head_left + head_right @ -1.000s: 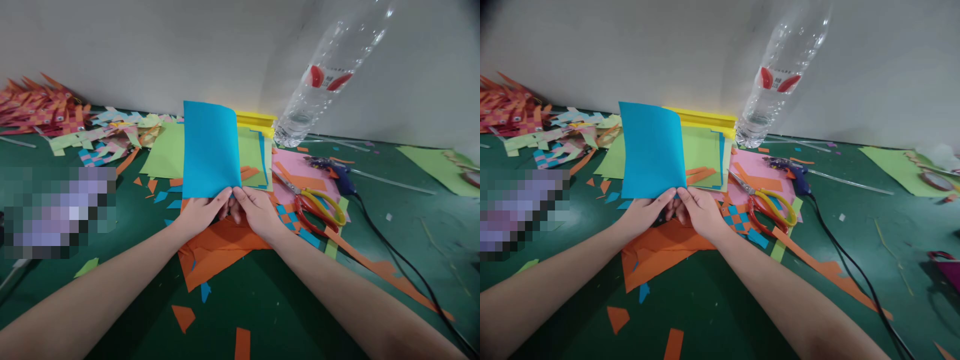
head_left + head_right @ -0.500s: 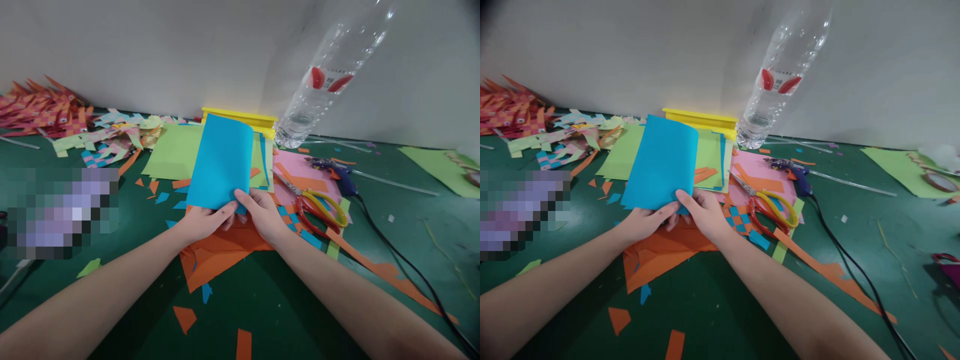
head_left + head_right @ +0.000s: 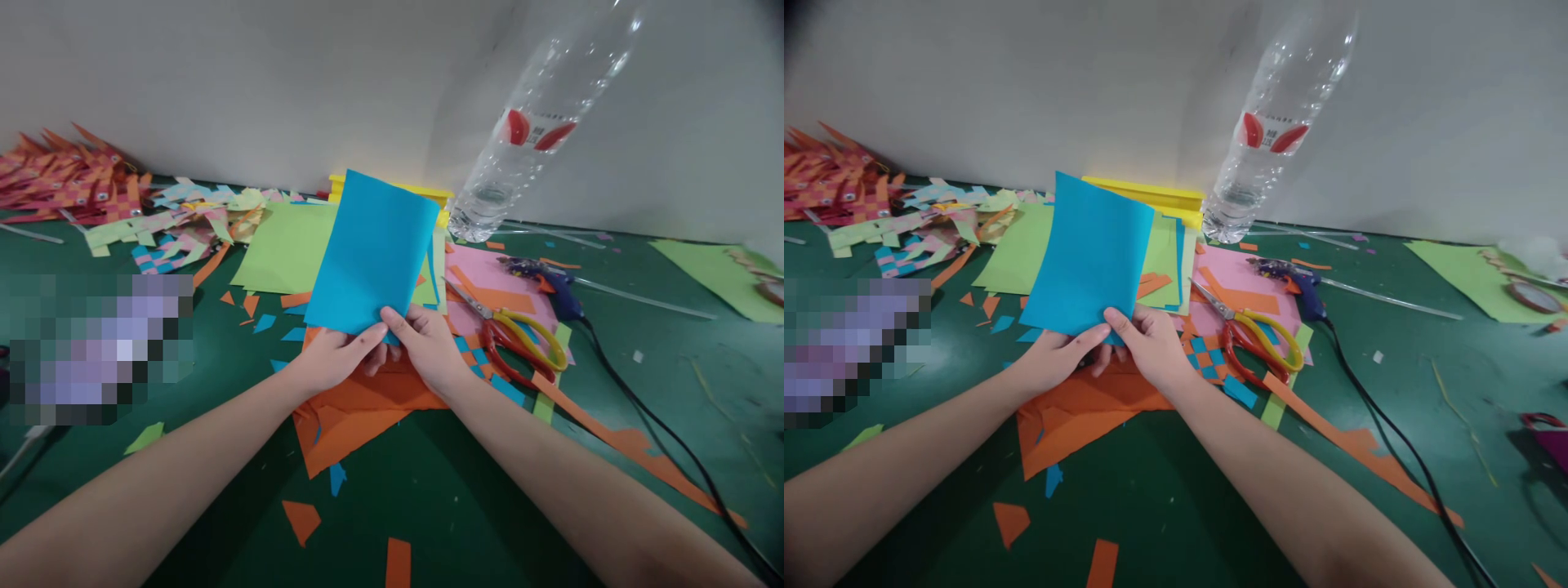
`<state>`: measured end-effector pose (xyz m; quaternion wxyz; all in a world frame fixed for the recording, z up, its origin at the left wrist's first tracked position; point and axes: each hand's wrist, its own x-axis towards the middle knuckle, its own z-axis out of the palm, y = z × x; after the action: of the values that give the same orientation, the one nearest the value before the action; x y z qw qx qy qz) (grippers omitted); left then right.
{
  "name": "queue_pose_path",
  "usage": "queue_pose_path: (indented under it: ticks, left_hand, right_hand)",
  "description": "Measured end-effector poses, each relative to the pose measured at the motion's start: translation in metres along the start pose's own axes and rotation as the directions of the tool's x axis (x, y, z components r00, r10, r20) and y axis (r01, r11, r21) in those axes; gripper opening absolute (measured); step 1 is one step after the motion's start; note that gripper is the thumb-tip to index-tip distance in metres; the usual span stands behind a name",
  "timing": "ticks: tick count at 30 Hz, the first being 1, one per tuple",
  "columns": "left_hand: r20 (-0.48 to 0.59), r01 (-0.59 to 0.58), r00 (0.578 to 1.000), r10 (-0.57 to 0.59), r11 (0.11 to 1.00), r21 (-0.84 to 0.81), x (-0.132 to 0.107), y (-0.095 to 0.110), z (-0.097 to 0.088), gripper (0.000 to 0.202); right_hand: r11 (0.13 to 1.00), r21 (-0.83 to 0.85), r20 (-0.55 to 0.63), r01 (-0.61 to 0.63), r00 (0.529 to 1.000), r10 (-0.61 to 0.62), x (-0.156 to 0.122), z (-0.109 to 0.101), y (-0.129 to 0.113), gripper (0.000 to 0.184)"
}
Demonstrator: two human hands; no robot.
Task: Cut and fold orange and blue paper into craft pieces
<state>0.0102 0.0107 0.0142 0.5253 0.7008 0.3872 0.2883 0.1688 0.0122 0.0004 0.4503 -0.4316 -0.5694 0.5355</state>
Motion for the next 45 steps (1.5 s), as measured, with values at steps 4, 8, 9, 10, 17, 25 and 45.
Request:
queue_pose_path:
  ticks: [4, 8, 9, 10, 17, 25, 45]
  left_hand:
    - [0.003, -0.008, 1.000, 0.008, 0.999, -0.032, -0.0004, -0.0004, 0.0008, 0.044]
    - [0.030, 0.017, 0.999, -0.014, 0.995, -0.100, -0.0017, -0.0015, -0.0006, 0.040]
    - [0.027, 0.028, 0.999, -0.025, 0.992, -0.122, -0.0019, -0.0020, -0.0010, 0.040]
    - [0.018, 0.036, 0.999, -0.034, 0.989, -0.143, -0.0021, -0.0026, -0.0013, 0.039]
    - [0.010, 0.005, 1.000, -0.004, 0.985, -0.172, -0.0005, -0.0079, 0.0000, 0.036]
    - [0.041, 0.066, 0.997, -0.064, 0.996, -0.059, -0.0016, -0.0088, -0.0004, 0.042]
    - [0.088, 0.071, 0.993, -0.078, 0.994, 0.078, -0.0028, -0.0020, -0.0026, 0.045]
  right_hand:
    - [0.999, 0.036, 0.022, -0.014, 1.000, 0.013, -0.0013, 0.0015, -0.0032, 0.041]
    - [0.991, 0.112, 0.099, -0.074, 0.993, 0.063, -0.0045, 0.0028, -0.0085, 0.045]
    - [0.988, 0.126, 0.094, -0.088, 0.993, 0.077, -0.0051, 0.0029, -0.0091, 0.046]
    - [0.986, 0.134, 0.082, -0.096, 0.993, 0.085, -0.0055, 0.0029, -0.0093, 0.047]
    - [0.998, 0.046, 0.104, -0.051, 0.993, 0.047, -0.0041, 0.0026, -0.0078, 0.046]
    - [0.996, 0.075, 0.145, -0.041, 0.989, 0.030, -0.0046, 0.0023, -0.0072, 0.046]
    - [0.991, 0.124, 0.166, -0.051, 0.986, 0.030, -0.0039, 0.0014, -0.0046, 0.038]
